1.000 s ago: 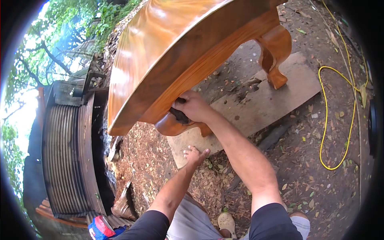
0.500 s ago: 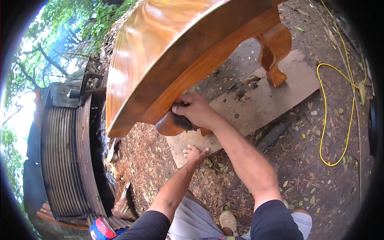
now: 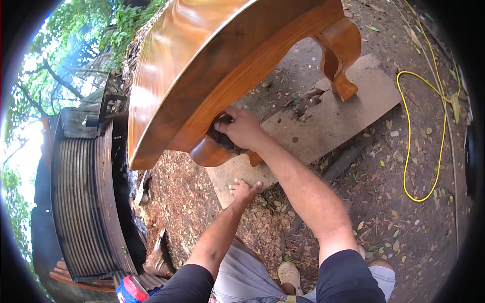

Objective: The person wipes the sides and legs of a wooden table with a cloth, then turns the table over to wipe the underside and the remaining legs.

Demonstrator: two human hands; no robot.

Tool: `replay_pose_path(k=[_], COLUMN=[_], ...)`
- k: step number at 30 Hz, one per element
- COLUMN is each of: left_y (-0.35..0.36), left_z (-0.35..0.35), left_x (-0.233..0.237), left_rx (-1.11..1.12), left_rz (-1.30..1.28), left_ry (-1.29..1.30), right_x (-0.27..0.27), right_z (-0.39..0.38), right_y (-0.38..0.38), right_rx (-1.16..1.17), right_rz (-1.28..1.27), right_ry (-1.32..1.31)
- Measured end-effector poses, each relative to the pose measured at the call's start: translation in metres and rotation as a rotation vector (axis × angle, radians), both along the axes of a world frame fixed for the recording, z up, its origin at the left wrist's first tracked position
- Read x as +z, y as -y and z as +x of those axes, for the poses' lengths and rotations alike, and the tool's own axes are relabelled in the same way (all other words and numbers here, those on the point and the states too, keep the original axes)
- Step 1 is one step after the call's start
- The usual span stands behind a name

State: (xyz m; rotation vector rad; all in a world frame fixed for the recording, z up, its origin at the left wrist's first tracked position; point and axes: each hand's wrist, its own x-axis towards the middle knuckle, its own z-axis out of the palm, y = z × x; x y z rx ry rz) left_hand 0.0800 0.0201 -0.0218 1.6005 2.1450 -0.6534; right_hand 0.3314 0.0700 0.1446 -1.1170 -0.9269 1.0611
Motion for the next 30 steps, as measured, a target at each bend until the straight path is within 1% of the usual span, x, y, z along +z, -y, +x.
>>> replay_pose_path(k=[1, 4, 7, 10, 13, 16, 19, 22, 25, 27, 28, 30], left_y=[0.000, -0.001, -0.002, -0.004, -0.005, -0.003, -0.005, -0.005, -0.006, -0.007, -0.007, -0.007], left_z=[-0.001, -0.003, -0.004, -0.006, -0.004, -0.004, -0.005, -0.009, -0.012, -0.013, -0.017, -0.021], left_x=[-0.001, -0.003, -0.004, -0.005, -0.005, -0.003, -0.003, -0.009, -0.011, -0.014, -0.017, -0.022], left_rx=[0.001, -0.001, -0.007, -0.001, 0.014, -0.003, -0.014, -0.045, -0.047, -0.046, -0.043, -0.058], left_rz=[-0.005, 0.004, -0.010, -0.013, -0.026, -0.017, -0.024, -0.003, -0.015, -0.004, 0.000, -0.005], left_ry=[-0.003, 0.013, 0.006, 0.030, 0.008, 0.003, 0.021, -0.003, 0.002, 0.005, 0.007, -0.019], right_x=[0.000, -0.002, -0.014, -0.026, -0.045, -0.065, -0.076, -0.069, -0.042, -0.043, -0.043, -0.044], right_z=[-0.003, -0.010, -0.014, -0.010, -0.013, -0.015, -0.003, 0.016, 0.019, -0.005, -0.014, -0.020], right_y=[0.002, 0.009, 0.008, 0.015, 0.022, 0.017, 0.014, 0.009, 0.022, 0.028, 0.034, 0.042], right_rx=[-0.010, 0.087, 0.060, 0.115, 0.091, 0.075, 0.024, -0.077, 0.213, 0.272, 0.165, 0.075], right_rz=[-0.015, -0.115, -0.068, 0.003, 0.097, 0.084, -0.040, -0.127, -0.129, 0.050, 0.101, 0.182], right_ry=[-0.018, -0.293, -0.104, -0.023, 0.200, 0.484, 0.850, 0.694, -0.373, -0.448, -0.339, -0.181])
